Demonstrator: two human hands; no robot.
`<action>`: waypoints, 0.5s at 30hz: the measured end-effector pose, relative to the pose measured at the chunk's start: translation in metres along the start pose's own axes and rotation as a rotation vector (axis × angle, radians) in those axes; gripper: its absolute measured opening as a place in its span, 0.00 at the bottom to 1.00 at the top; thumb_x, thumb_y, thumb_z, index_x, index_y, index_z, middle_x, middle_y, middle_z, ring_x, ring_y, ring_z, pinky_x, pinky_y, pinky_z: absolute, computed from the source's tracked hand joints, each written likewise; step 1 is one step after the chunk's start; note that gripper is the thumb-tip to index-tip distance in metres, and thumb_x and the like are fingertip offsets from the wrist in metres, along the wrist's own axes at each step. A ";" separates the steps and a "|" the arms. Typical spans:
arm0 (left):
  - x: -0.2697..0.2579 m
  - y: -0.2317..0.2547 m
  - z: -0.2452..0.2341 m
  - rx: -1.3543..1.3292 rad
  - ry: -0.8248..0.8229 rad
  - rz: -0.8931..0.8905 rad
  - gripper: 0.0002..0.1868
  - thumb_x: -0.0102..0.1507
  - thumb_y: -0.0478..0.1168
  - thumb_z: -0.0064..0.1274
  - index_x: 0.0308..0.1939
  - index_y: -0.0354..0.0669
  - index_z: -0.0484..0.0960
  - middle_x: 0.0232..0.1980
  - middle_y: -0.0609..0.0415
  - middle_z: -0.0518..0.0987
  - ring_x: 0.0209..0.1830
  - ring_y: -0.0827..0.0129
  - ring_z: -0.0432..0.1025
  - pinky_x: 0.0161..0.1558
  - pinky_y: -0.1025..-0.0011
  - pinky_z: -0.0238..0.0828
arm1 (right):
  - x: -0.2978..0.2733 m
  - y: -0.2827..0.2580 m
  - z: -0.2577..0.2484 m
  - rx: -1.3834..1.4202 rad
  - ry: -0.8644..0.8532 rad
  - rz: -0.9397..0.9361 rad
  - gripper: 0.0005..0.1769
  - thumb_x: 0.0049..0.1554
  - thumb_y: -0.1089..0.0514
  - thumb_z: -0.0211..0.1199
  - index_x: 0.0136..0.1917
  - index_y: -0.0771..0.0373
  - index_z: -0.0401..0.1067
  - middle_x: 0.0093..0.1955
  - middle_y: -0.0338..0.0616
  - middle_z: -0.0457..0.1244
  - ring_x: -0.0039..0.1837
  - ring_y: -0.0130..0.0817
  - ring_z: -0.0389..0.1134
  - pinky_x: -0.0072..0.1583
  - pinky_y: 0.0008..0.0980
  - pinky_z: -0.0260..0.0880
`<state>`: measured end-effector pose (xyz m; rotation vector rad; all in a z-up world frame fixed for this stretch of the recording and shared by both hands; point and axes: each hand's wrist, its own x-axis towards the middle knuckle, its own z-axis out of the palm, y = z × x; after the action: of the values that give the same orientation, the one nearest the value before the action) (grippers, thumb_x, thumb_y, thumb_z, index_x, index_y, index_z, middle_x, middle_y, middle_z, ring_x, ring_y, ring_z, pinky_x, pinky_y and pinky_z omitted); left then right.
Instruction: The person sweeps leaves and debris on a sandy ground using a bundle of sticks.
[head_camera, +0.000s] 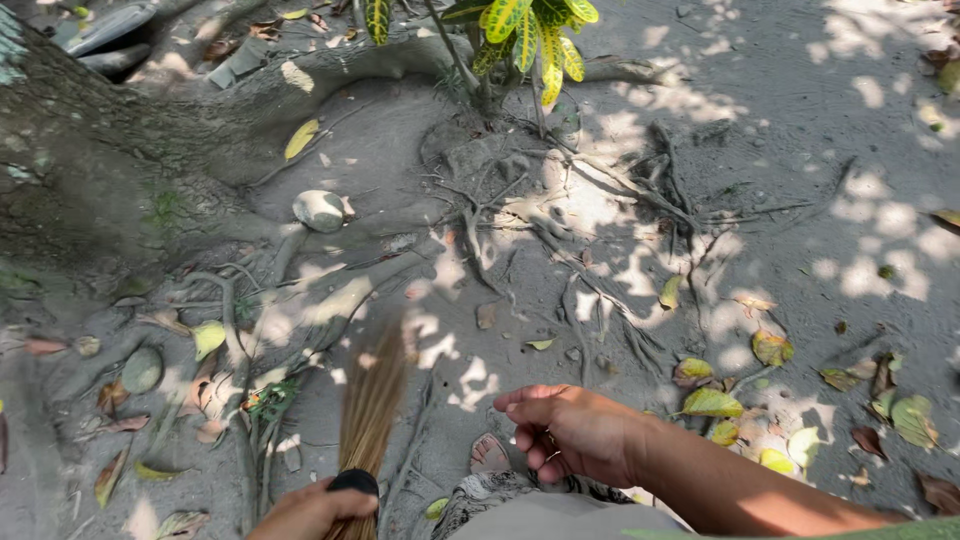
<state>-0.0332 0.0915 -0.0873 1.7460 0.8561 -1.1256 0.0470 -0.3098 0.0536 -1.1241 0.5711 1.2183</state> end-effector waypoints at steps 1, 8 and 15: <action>-0.004 0.013 0.011 0.166 0.071 0.066 0.31 0.56 0.48 0.72 0.59 0.36 0.86 0.46 0.50 0.86 0.47 0.67 0.80 0.55 0.73 0.69 | 0.001 0.004 0.000 0.005 0.010 0.007 0.21 0.62 0.53 0.56 0.68 0.58 0.70 0.33 0.35 0.60 0.34 0.26 0.63 0.37 0.28 0.67; -0.055 0.130 0.099 -0.342 -0.378 -0.176 0.17 0.57 0.40 0.64 0.46 0.36 0.81 0.34 0.46 0.83 0.27 0.57 0.78 0.35 0.57 0.80 | 0.008 0.029 -0.001 0.163 0.059 0.048 0.18 0.64 0.53 0.54 0.66 0.55 0.70 0.32 0.35 0.60 0.33 0.27 0.62 0.36 0.29 0.66; -0.117 0.100 0.035 -0.541 -0.402 -0.152 0.26 0.56 0.39 0.59 0.58 0.39 0.78 0.36 0.42 0.84 0.29 0.58 0.79 0.33 0.62 0.78 | 0.017 0.031 0.020 0.144 -0.037 0.039 0.19 0.65 0.53 0.53 0.67 0.58 0.68 0.33 0.36 0.60 0.33 0.27 0.61 0.36 0.27 0.65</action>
<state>0.0009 0.0099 0.0432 0.9859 0.9405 -1.1561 0.0188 -0.2866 0.0359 -0.9713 0.6448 1.2093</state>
